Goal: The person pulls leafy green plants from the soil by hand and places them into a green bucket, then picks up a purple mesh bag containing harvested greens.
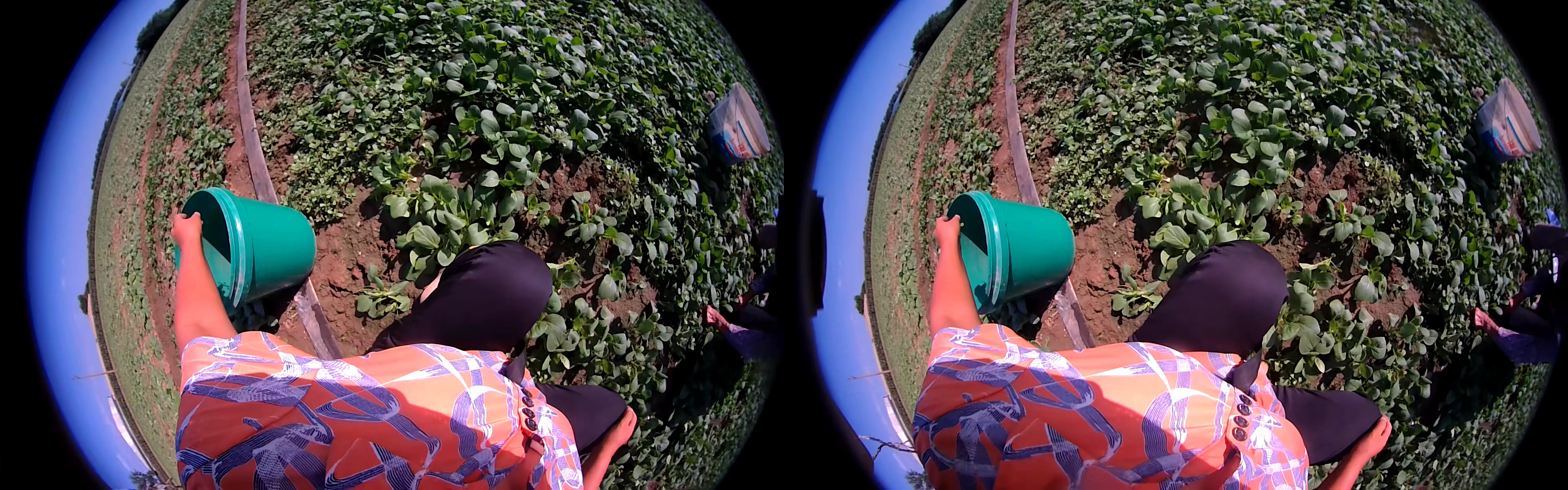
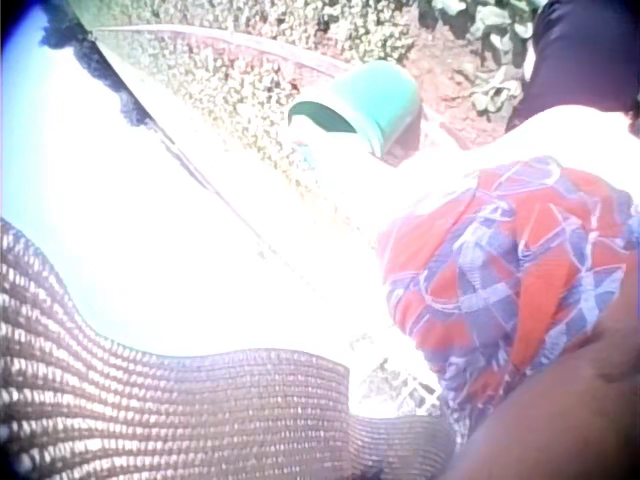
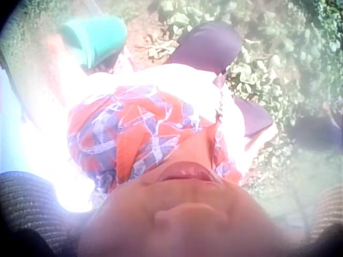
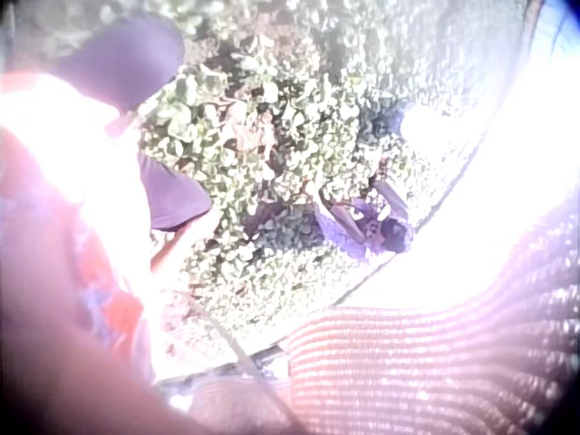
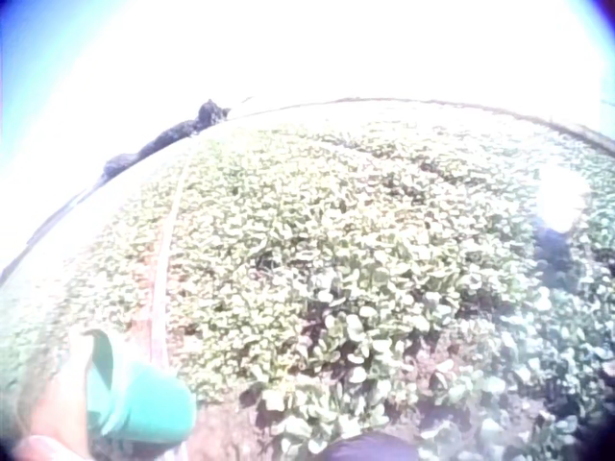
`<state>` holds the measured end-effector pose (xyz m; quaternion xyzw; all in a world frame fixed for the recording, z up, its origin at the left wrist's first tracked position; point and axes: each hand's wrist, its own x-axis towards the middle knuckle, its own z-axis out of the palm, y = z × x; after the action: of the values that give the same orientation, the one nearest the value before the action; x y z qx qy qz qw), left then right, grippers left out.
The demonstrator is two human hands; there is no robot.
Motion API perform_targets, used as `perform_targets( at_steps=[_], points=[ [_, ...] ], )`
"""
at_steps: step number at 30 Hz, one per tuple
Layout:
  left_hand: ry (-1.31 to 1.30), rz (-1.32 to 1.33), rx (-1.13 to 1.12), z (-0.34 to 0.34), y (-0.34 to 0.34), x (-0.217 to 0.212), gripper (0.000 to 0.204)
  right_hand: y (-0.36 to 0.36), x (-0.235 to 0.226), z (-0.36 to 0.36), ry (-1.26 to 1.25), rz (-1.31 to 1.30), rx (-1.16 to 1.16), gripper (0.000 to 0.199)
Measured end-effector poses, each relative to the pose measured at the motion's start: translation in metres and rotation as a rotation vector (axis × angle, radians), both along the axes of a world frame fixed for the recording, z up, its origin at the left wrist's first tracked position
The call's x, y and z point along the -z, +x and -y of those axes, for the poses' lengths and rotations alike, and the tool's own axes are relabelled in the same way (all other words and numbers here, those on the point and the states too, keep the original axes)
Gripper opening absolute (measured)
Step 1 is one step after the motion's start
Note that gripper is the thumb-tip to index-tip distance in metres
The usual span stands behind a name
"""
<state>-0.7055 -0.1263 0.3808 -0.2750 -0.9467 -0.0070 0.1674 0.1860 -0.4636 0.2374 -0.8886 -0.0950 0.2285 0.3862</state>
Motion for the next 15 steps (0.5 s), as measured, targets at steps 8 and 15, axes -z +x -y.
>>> perform_targets(
  at_steps=[8, 15],
  points=[
    [-0.024, 0.278, -0.035, -0.006, 0.146, 0.091, 0.064, -0.002, -0.026, 0.0, -0.117, 0.235, -0.091, 0.028],
    [-0.051, 0.374, 0.012, -0.001, 0.111, 0.098, 0.07, -0.025, -0.048, -0.026, -0.332, 0.492, -0.218, 0.026]
  ],
)
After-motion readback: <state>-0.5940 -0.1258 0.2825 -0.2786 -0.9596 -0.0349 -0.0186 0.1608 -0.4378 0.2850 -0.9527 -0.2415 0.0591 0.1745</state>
